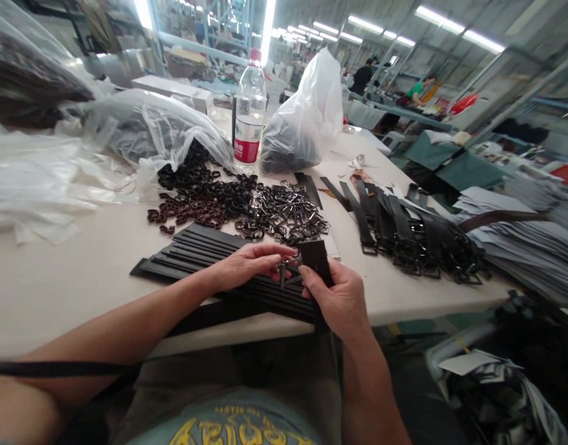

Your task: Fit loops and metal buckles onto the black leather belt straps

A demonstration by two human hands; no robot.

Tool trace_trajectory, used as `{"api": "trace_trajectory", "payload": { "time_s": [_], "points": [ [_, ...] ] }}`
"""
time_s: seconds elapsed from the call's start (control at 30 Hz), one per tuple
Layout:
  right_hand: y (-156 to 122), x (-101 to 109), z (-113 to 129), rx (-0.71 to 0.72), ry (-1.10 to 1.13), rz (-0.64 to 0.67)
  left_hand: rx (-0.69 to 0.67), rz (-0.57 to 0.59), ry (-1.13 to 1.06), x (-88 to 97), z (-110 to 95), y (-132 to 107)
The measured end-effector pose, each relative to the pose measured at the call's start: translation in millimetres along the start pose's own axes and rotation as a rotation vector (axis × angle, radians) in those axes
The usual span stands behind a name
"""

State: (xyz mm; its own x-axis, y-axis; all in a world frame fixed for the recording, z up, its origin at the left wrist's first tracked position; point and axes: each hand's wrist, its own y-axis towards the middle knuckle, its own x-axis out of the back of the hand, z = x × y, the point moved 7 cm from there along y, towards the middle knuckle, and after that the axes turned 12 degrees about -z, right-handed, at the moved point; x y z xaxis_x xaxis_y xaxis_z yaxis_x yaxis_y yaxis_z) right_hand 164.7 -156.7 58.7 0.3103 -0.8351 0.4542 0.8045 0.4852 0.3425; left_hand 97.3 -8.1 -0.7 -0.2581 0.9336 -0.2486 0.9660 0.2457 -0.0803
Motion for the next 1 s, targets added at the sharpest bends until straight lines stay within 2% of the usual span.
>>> {"api": "trace_trajectory", "payload": {
  "time_s": [0.1, 0.2, 0.37, 0.6, 1.0],
  "points": [
    [-3, 1, 0, -0.006, 0.040, 0.037, 0.064, 0.100, -0.106, -7.9, 3, -4],
    [-6, 2, -7, -0.077, 0.116, 0.030, 0.091, 0.131, -0.147, -10.9, 1, -7],
    [-10, -1, -22, -0.212, 0.195, 0.010, 0.045, 0.122, -0.135, -11.3, -9, -7],
    [-19, -10, -19, -0.208, 0.225, 0.076, -0.055, 0.157, -0.126, -14.5, -20, -9],
    [-17, -20, -42, -0.376, 0.422, 0.050, 0.004, 0.109, -0.268, -8.6, -13, -3]
  ]
}}
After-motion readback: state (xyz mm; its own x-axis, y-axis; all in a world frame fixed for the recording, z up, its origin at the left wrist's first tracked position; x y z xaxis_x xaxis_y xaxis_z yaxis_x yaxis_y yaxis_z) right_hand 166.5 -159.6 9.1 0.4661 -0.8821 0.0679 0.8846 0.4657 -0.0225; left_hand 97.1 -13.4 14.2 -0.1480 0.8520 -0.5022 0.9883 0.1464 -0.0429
